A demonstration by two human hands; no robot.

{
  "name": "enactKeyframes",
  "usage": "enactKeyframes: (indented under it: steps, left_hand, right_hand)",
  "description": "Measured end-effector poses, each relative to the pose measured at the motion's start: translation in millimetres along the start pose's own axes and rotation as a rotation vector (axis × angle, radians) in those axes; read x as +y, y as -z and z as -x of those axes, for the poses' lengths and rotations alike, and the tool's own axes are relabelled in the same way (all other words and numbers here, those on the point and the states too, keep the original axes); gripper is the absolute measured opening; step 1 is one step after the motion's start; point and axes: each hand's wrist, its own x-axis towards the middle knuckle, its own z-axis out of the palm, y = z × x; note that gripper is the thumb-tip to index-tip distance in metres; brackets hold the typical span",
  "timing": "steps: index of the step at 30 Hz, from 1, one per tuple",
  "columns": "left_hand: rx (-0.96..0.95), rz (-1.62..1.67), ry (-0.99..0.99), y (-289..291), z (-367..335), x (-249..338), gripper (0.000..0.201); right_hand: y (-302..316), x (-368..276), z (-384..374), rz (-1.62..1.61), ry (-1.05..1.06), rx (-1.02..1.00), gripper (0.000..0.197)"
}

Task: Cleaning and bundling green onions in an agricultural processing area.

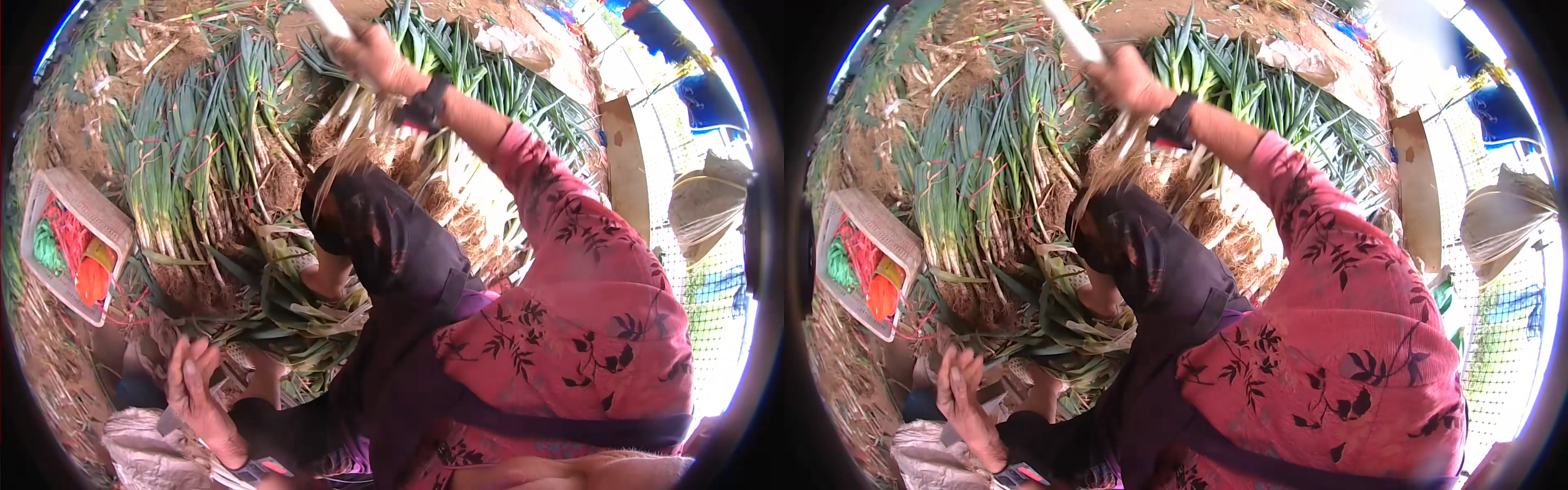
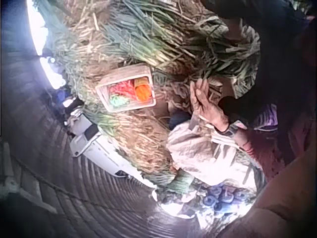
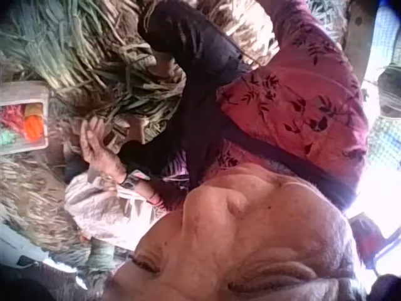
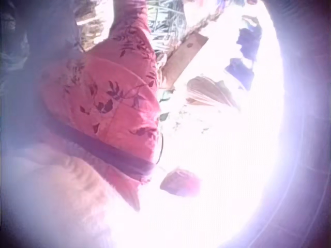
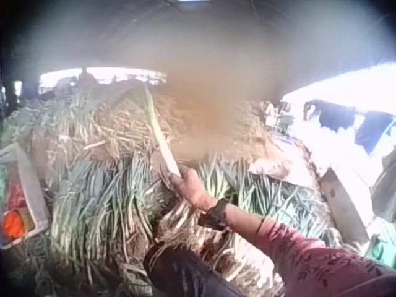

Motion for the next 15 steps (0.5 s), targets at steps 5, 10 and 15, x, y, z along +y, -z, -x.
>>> enactKeyframes:
  steps: [5,10,15]
  left_hand:
    - [0.109,0.077,0.24,36.4,20.1,-57.0,0.046]
    - [0.109,0.072,0.419,15.2,32.3,-92.6,0.047]
    - [0.137,0.001,0.508,-8.3,28.6,-67.5,0.044]
  right_hand:
    - [116.3,173.7,-48.0,0.539,-0.183,0.268,0.028]
    - [160.9,300.3,11.2,0.571,-0.576,0.309,0.033]
    - [168.3,328.5,16.0,0.626,-0.657,0.123,0.043]
